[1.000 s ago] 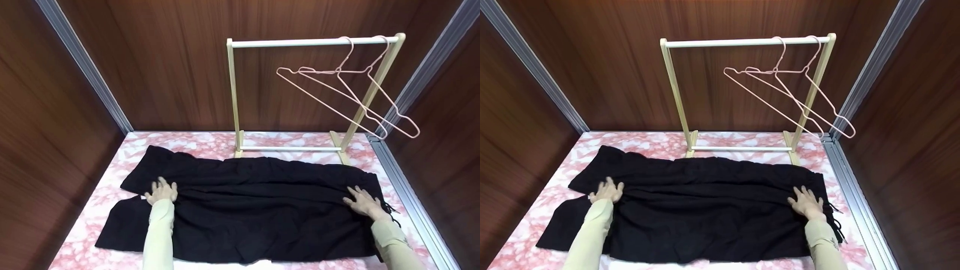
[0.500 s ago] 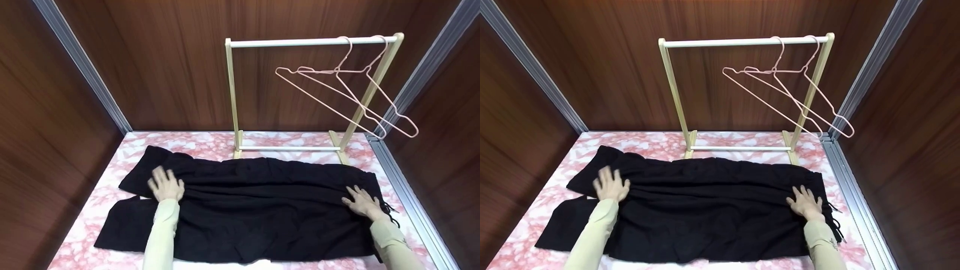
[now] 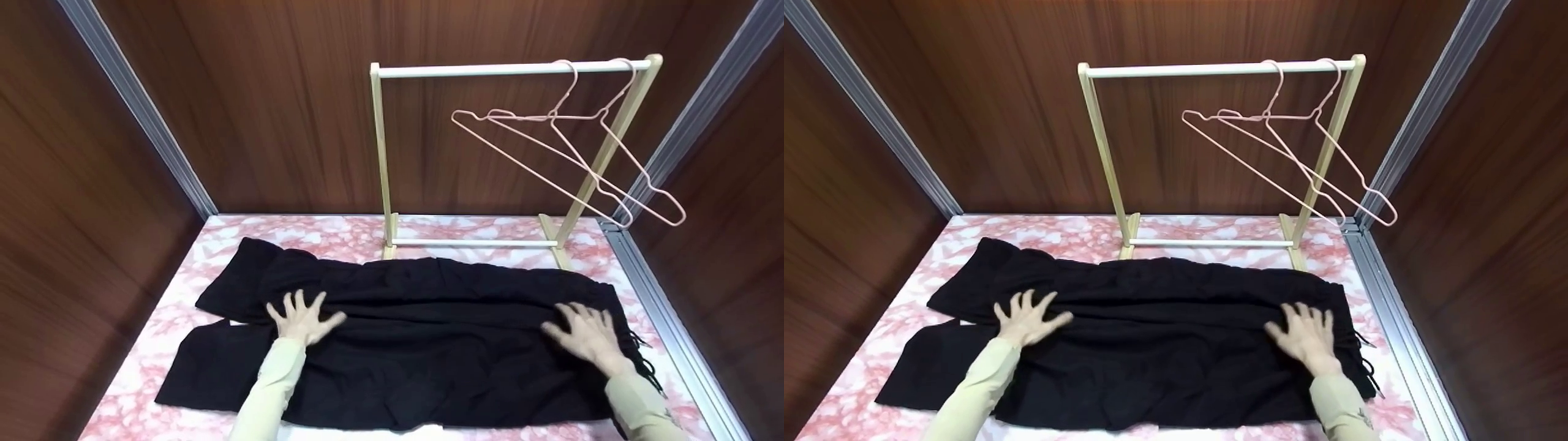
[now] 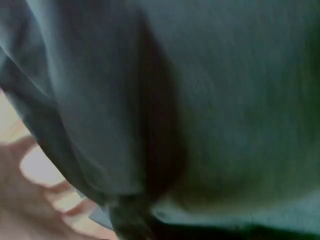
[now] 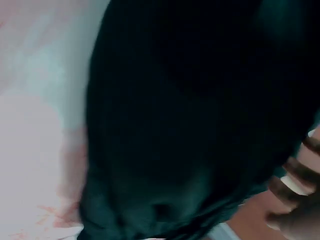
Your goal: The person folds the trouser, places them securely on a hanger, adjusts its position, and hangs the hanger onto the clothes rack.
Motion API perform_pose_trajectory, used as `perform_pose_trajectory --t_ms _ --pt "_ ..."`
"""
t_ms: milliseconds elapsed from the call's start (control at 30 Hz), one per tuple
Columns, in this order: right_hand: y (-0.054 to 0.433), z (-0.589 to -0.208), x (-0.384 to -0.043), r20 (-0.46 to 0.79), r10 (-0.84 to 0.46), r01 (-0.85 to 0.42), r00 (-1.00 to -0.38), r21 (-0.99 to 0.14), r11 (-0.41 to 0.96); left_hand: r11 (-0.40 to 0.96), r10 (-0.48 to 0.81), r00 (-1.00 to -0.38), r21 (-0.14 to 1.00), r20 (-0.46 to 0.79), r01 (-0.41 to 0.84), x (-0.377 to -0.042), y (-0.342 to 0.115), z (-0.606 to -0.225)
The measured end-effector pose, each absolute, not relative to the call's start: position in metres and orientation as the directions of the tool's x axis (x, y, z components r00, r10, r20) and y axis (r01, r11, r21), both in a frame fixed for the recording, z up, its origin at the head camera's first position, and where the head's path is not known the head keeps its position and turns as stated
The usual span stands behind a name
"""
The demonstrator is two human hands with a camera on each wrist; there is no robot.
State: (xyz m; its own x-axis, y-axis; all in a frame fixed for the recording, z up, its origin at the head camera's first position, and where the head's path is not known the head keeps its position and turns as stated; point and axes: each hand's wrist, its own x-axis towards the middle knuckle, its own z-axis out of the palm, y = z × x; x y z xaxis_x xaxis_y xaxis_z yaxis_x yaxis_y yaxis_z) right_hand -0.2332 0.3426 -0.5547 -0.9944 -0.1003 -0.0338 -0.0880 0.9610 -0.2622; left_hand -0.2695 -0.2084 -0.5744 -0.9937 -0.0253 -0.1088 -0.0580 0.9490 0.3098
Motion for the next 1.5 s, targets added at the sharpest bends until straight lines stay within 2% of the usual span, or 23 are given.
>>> perform_pose_trajectory --t_ms 133,300,1100,1200,1300,1400,1500 --pt "0.328 -0.552 -0.227 -0.192 -0.157 -0.091 -0.969 -0.312 0.946 0.926 0.076 -0.958 0.376 -0.277 -0.035 -0.261 -0.206 -0.57" --pt "0.323 -0.559 -0.224 -0.298 -0.141 -0.036 -0.944 -0.332 0.943 0.907 0.133 -0.951 0.421 -0.28 0.003 -0.258 -0.207 -0.576" --pt "0.32 -0.573 -0.248 -0.316 -0.089 0.024 -0.945 -0.337 0.941 0.917 0.019 -0.984 0.396 -0.179 -0.054 -0.292 -0.199 -0.594" --pt "0.32 -0.575 -0.25 -0.313 -0.082 0.029 -0.946 -0.333 0.943 0.934 -0.03 -0.991 0.351 -0.133 -0.075 -0.295 -0.193 -0.597" --pt "0.32 -0.577 -0.253 -0.312 -0.071 0.037 -0.947 -0.326 0.945 0.956 -0.084 -0.996 0.28 -0.019 -0.086 -0.295 -0.186 -0.601" --pt "0.319 -0.579 -0.255 -0.309 -0.058 0.048 -0.949 -0.325 0.944 0.981 -0.097 -0.979 0.181 0.181 -0.064 -0.296 -0.177 -0.606" --pt "0.319 -0.58 -0.256 -0.303 -0.051 0.053 -0.952 -0.325 0.944 0.996 -0.069 -0.913 0.074 0.401 -0.042 -0.299 -0.171 -0.612"
